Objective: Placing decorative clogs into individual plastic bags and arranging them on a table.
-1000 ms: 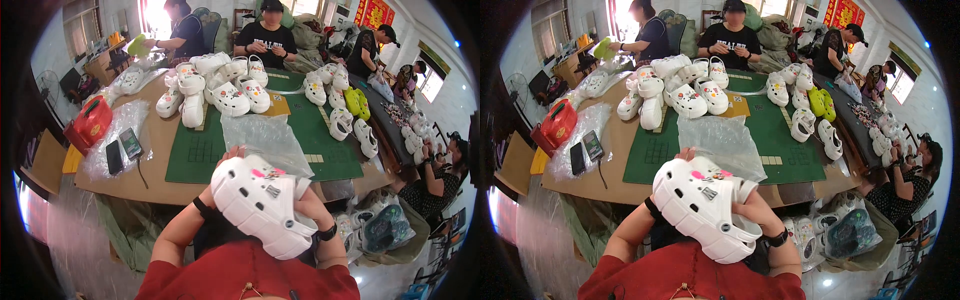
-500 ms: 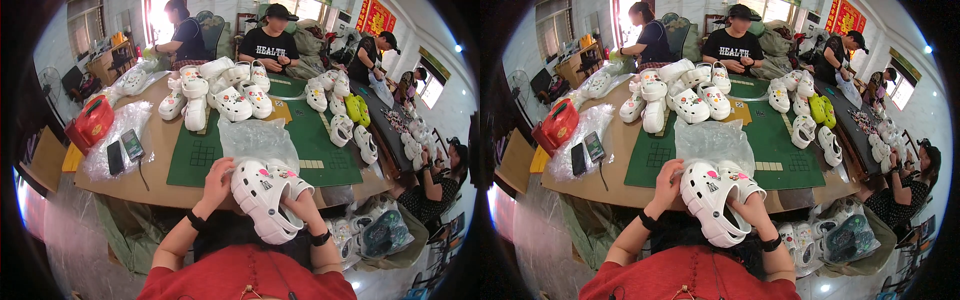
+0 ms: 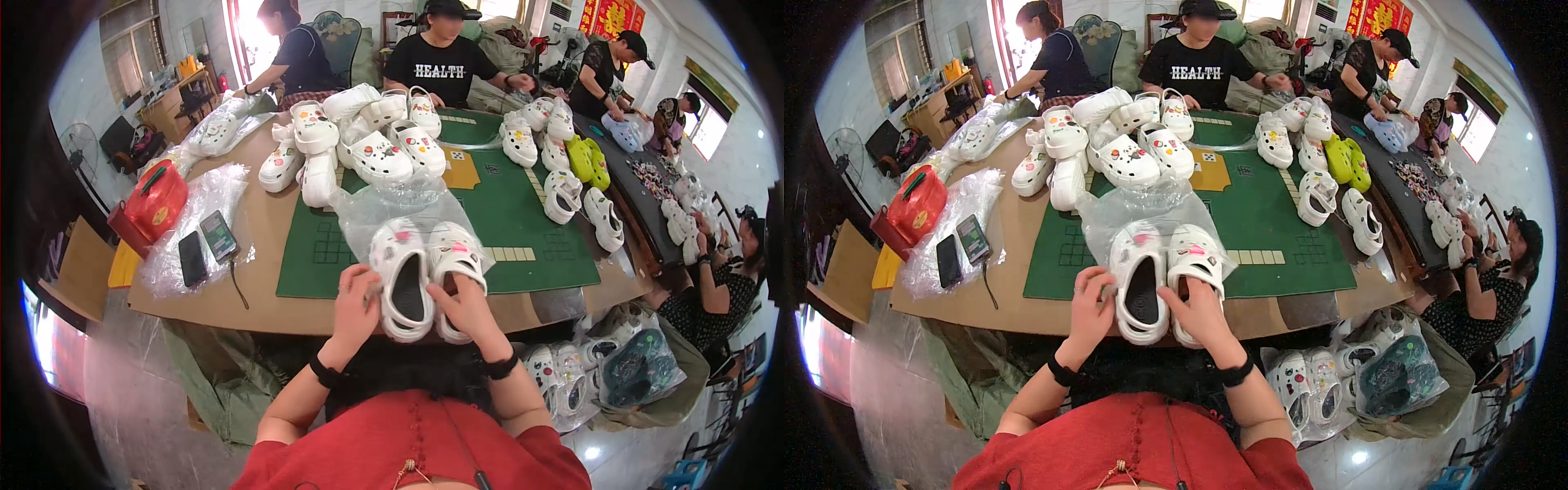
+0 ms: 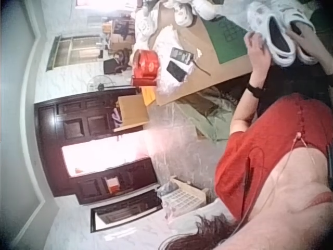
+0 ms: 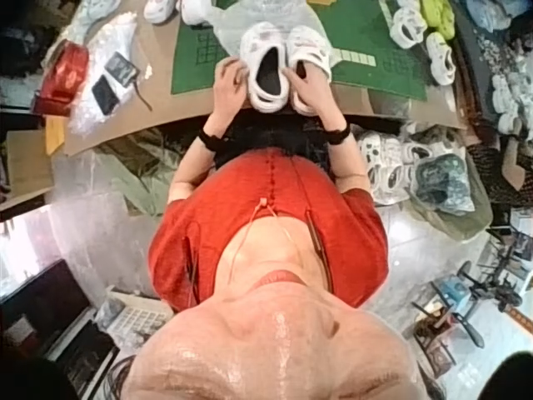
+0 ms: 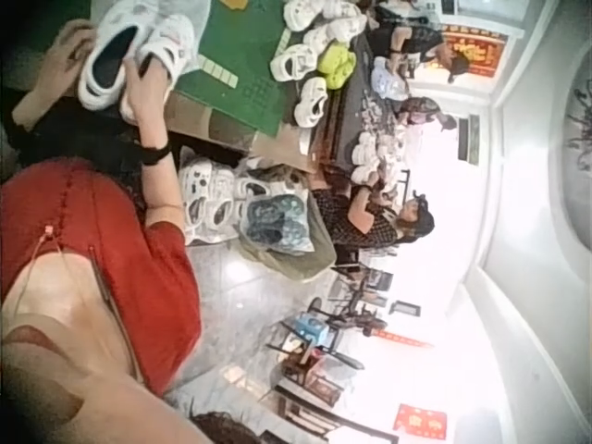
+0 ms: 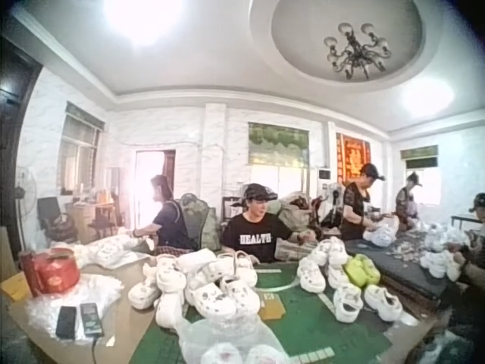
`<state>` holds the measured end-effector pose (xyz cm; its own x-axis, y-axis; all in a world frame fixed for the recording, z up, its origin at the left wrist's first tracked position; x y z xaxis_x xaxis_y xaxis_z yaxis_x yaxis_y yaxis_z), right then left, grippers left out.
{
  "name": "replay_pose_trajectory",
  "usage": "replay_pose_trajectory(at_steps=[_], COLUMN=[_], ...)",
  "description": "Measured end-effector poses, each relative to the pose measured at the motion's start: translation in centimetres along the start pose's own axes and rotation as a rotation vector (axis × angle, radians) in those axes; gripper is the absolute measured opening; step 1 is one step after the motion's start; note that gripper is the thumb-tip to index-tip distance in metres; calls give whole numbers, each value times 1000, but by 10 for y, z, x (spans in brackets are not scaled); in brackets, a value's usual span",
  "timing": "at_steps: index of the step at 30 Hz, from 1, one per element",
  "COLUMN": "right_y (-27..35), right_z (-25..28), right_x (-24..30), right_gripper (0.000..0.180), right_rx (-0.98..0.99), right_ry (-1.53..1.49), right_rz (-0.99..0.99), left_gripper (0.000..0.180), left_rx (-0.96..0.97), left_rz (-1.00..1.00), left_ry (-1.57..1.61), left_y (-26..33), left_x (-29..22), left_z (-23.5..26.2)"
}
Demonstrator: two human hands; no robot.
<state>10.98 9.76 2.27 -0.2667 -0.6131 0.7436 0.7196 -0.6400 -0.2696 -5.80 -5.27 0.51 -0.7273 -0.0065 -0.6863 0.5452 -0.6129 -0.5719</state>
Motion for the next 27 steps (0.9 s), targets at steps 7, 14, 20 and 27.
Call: replay_pose_trajectory(at_steps=[7,14,20,27], right_y=[41,-13,-5,49], right_z=[70,65,41,60], right_x=[-15,-93,-114,-56], right_gripper=[25,60,48,133], right_rx=[-12,-111,-19,384], right_ry=[-301,-168,-257,-247], right_rz=[-87,62,37,200], left_gripper=[44,57,112,139], left_rx=[68,88,337,507], left_rz=[383,290,157,190], left_ry=[169,319,136,68], left_y=[18,29,39,38], left_x=[33,12,-8,8], left_z=[6,-2,1,0])
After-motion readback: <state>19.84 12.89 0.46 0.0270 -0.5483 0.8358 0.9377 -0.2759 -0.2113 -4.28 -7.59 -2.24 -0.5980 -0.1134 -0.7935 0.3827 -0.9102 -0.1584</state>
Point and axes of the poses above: each hand's wrist, its own y-axis away from the middle knuckle, its own z-axis out of the back of the hand, x = y × z, the point moved 5 cm from there along -y, towards the middle knuckle, and after that the axes turned 6 degrees about z, right-handed, at the moved point
